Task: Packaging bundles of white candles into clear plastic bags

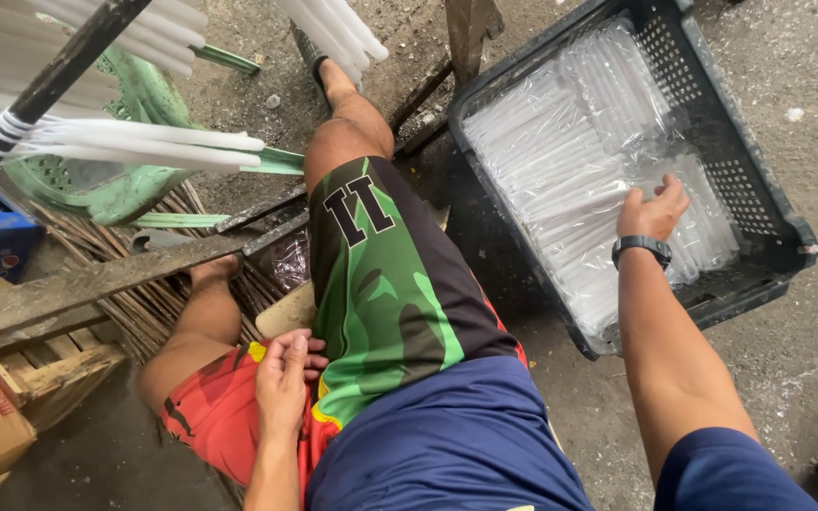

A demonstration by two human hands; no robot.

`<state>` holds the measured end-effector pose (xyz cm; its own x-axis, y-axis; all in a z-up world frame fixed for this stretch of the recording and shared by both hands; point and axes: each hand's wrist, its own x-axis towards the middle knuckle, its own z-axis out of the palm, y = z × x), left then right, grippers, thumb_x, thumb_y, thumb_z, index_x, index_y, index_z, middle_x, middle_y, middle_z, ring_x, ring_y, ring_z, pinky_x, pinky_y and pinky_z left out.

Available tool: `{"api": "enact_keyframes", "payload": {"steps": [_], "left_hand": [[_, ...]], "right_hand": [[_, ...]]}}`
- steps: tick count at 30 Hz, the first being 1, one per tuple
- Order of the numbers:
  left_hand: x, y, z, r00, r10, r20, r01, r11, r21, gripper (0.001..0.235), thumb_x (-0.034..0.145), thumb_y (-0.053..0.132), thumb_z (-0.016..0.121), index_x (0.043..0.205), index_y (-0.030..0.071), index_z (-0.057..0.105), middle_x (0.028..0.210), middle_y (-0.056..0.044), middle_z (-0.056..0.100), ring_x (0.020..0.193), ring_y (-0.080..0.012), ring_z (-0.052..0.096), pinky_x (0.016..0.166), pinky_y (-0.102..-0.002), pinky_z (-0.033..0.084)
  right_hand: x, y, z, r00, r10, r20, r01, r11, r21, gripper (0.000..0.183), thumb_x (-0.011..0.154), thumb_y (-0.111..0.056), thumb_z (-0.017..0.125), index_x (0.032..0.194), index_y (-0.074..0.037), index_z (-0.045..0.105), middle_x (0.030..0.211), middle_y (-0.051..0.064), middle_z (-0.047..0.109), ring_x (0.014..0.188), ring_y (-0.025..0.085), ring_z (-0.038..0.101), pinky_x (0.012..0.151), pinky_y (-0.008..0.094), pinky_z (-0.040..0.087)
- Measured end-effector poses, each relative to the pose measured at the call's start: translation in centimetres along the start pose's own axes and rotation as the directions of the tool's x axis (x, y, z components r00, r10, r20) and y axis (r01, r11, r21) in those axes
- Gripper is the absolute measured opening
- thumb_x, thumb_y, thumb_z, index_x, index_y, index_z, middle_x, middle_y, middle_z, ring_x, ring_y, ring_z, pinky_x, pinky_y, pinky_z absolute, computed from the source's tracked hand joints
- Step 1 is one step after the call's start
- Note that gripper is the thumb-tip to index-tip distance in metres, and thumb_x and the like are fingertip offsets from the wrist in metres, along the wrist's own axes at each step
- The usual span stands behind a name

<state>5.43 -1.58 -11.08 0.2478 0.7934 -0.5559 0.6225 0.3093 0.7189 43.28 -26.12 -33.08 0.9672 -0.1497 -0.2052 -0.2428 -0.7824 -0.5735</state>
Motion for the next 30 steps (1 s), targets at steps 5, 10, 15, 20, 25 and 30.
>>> {"api": "enact_keyframes", "payload": {"steps": [5,10,15,20,25,30], "left_hand": [[0.0,0.0,0.0,1.0,0.015,0.012,-0.015,1.0,0.026,0.024,0.085,0.023,0.047,0.096,0.004,0.055,0.08,-0.012,0.064,0.06,-0.0158,0.059,0.051,-0.023,0.044],[0.1,0.1,0.1,0.999,0.033,0.009,-0.033,0.998,0.048,0.023,0.085,0.023,0.047,0.095,0.004,0.056,0.079,-0.012,0.065,0.059,-0.0158,0.059,0.05,-0.022,0.045],[0.0,0.3,0.2,0.999,0.033,0.012,-0.034,0.997,0.072,0.023,0.085,0.024,0.047,0.094,0.005,0.056,0.078,-0.01,0.065,0.06,-0.0152,0.06,0.05,-0.022,0.045],[0.1,0.1,0.2,1.0,0.026,0.009,-0.026,0.996,0.08,0.024,0.084,0.026,0.048,0.094,0.006,0.056,0.078,-0.009,0.064,0.06,-0.0143,0.059,0.05,-0.022,0.045],[0.4,0.2,0.3,1.0,0.027,0.012,-0.027,0.996,0.079,0.024,0.084,0.026,0.048,0.095,0.005,0.056,0.076,-0.009,0.064,0.058,-0.0141,0.058,0.05,-0.022,0.044],[0.4,0.0,0.2,0.999,0.032,0.009,-0.033,0.995,0.09,0.025,0.084,0.027,0.048,0.095,0.006,0.055,0.077,-0.008,0.064,0.057,-0.0138,0.059,0.049,-0.022,0.043]], "right_hand": [[0.0,-2.8,-2.0,0.926,-0.29,0.241,0.321,0.942,-0.098,0.04,0.078,-0.008,0.053,0.118,-0.01,0.046,0.117,0.014,0.037,0.102,0.031,0.042,0.08,0.047,0.039],[-0.5,-7.3,-3.1,0.828,-0.132,0.546,0.27,0.946,-0.18,0.057,0.081,-0.023,0.053,0.133,-0.015,0.029,0.134,0.016,0.021,0.121,0.032,0.027,0.096,0.049,0.03],[-2.2,-8.6,-2.4,0.81,0.027,0.586,0.226,0.908,-0.353,0.063,0.08,-0.028,0.058,0.133,-0.013,0.026,0.139,0.012,0.015,0.123,0.032,0.027,0.095,0.049,0.031],[-2.6,-8.0,-1.8,0.818,0.006,0.575,0.225,0.917,-0.329,0.066,0.081,-0.027,0.057,0.134,-0.01,0.022,0.14,0.015,0.012,0.126,0.032,0.021,0.099,0.049,0.026],[-3.2,-8.9,-1.3,0.803,0.035,0.594,0.218,0.911,-0.349,0.068,0.083,-0.023,0.054,0.137,-0.011,0.014,0.142,0.014,0.005,0.13,0.029,0.01,0.103,0.046,0.019],[-2.8,-7.0,0.7,0.806,-0.038,0.591,0.302,0.885,-0.354,0.066,0.084,-0.023,0.052,0.136,-0.01,0.013,0.142,0.013,0.002,0.131,0.027,0.003,0.105,0.045,0.015]]}}
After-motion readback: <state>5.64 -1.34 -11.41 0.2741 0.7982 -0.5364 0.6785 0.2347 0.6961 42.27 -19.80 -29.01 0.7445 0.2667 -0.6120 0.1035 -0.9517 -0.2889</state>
